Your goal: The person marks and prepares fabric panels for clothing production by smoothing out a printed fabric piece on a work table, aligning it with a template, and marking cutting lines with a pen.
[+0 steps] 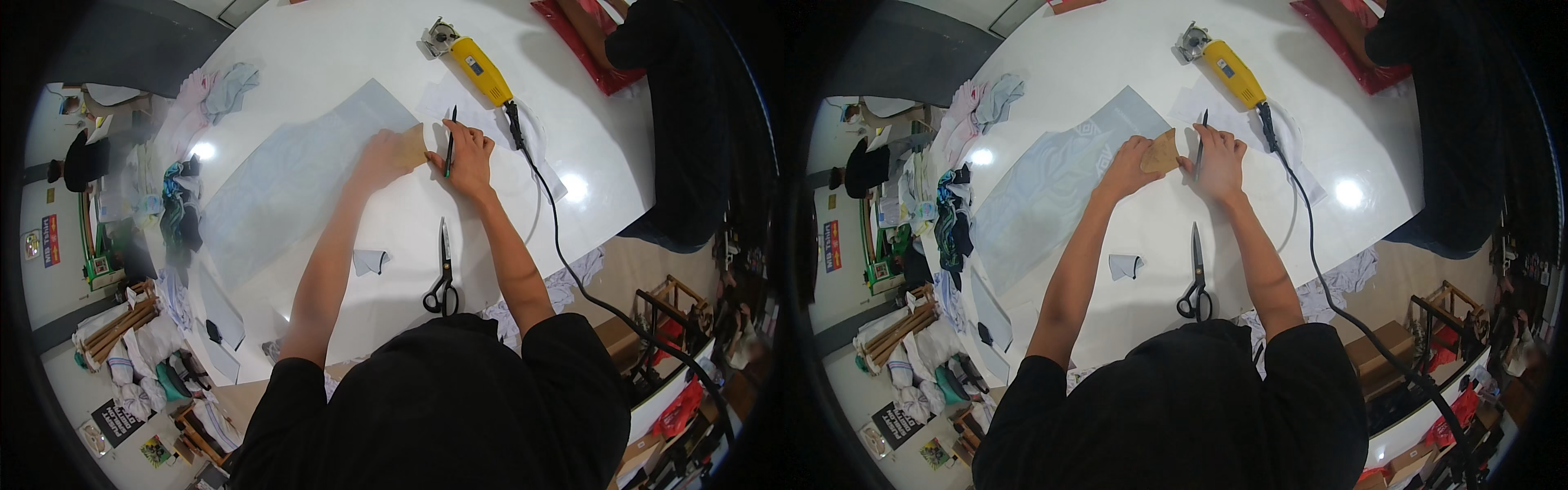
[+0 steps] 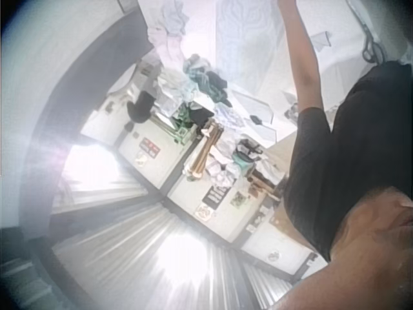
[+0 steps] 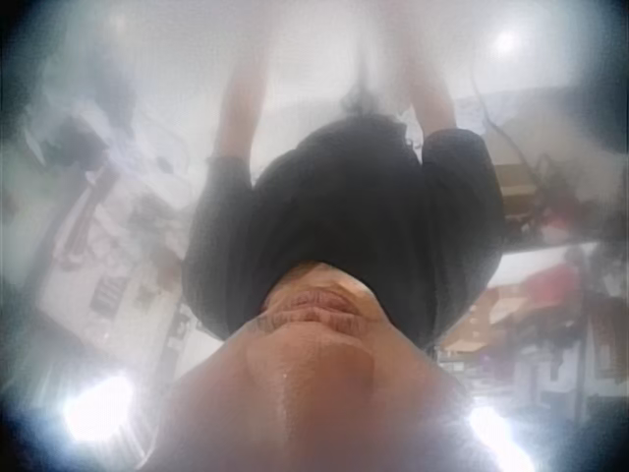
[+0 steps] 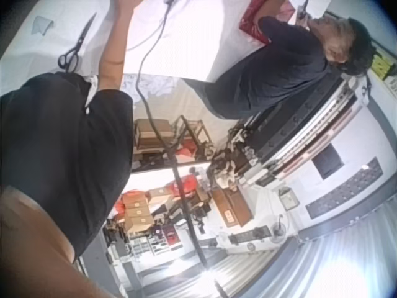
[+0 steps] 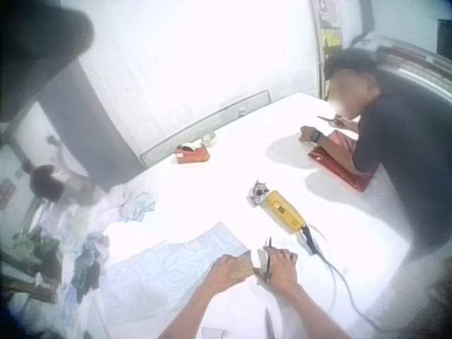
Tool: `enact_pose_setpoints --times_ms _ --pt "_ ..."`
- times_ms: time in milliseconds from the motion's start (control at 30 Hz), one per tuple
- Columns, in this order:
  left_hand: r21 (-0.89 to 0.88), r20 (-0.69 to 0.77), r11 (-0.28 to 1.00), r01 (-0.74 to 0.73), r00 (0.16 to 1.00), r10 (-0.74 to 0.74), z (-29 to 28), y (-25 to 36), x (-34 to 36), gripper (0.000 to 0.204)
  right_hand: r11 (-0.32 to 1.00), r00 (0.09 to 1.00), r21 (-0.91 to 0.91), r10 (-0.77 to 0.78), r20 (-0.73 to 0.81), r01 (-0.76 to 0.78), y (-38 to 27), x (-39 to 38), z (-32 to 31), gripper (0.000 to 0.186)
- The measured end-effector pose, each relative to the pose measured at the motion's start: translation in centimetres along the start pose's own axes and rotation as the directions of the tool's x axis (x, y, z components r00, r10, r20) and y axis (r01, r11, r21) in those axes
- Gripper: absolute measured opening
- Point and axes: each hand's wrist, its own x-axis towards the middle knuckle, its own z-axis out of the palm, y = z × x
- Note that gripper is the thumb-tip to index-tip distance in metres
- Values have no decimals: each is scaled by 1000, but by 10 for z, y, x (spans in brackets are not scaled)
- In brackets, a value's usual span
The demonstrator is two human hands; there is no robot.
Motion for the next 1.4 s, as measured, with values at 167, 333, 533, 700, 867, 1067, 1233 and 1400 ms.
enact_pose_setpoints --times_ms 167,333,533,700,867,1067,1233,1400 --pt "1 -5 1000 -8 1000 8 2 -1 1 71 1000 1000 -1 -9 -15 9 1 0 0 71" --pt "5 -19 1000 -7 1000 7 1 1 0 71 1000 999 5 -17 -31 17 0 0 1 71" --pt "-4 -27 1000 4 1000 -4 1 3 -1 71 1000 999 -17 -15 -42 14 3 -1 4 71" --pt "-3 -38 1000 -7 999 7 1 2 -2 71 1000 999 -17 -18 -37 18 2 0 3 72" --pt "1 -35 1000 -15 999 15 1 2 -2 71 1000 1000 -5 -12 -18 12 3 0 3 72" --pt "11 -37 1000 -20 999 21 4 -1 -1 71 1000 1000 -6 -16 -18 16 2 0 2 73" --pt "8 -24 1000 -4 1000 4 2 1 -1 71 1000 1000 0 -16 -18 16 1 -1 1 73" --pt "5 -11 1000 10 1000 -10 1 3 -2 71 1000 1000 -8 -5 -4 5 0 0 0 74"
